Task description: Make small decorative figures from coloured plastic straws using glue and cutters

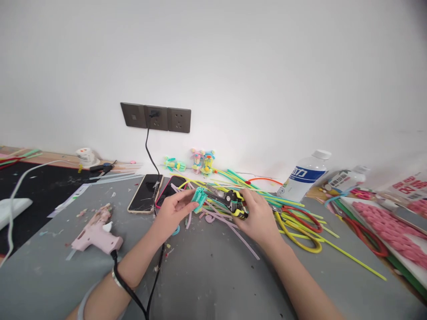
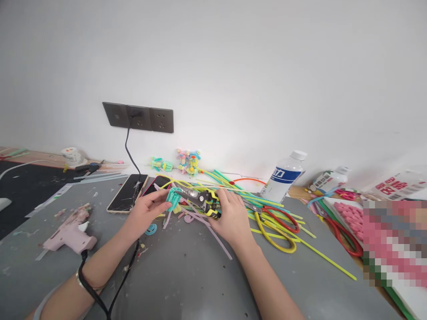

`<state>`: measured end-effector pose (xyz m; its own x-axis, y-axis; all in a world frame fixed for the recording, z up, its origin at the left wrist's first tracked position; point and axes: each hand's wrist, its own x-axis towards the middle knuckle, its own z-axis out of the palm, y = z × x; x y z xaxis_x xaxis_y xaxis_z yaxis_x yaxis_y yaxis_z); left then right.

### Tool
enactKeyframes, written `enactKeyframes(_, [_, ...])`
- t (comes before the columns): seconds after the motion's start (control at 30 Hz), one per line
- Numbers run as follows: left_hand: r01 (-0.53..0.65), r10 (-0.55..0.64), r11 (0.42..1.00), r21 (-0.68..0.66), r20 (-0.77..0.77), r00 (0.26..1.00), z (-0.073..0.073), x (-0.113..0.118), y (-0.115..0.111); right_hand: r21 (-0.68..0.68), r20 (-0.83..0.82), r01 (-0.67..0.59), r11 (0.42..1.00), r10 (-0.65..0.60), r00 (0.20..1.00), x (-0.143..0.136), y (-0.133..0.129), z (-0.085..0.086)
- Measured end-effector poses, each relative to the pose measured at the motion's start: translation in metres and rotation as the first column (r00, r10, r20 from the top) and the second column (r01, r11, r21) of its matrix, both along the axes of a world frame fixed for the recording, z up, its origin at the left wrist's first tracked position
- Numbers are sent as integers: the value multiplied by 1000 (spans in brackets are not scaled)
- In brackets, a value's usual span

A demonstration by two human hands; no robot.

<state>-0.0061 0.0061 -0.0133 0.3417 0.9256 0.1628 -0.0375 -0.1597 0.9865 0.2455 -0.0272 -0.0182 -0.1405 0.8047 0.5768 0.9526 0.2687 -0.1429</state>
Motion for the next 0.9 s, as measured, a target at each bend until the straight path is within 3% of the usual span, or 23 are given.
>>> enactKeyframes(0.3, [-15,15,998,-55,-3,1000,3,2,1,-98,-213,5,995,-25,977,6,4,-7])
enactKeyframes(0.6, [-41,39,997,-61,-28,999,4,2,0,-91,-94,-115,989,107,990,-2,-1,-3])
enactKeyframes(0.9, [-17,16,998,-53,-20,1000,3,3,0,-102,-34,-127,987,125,992,-7,-3,1])
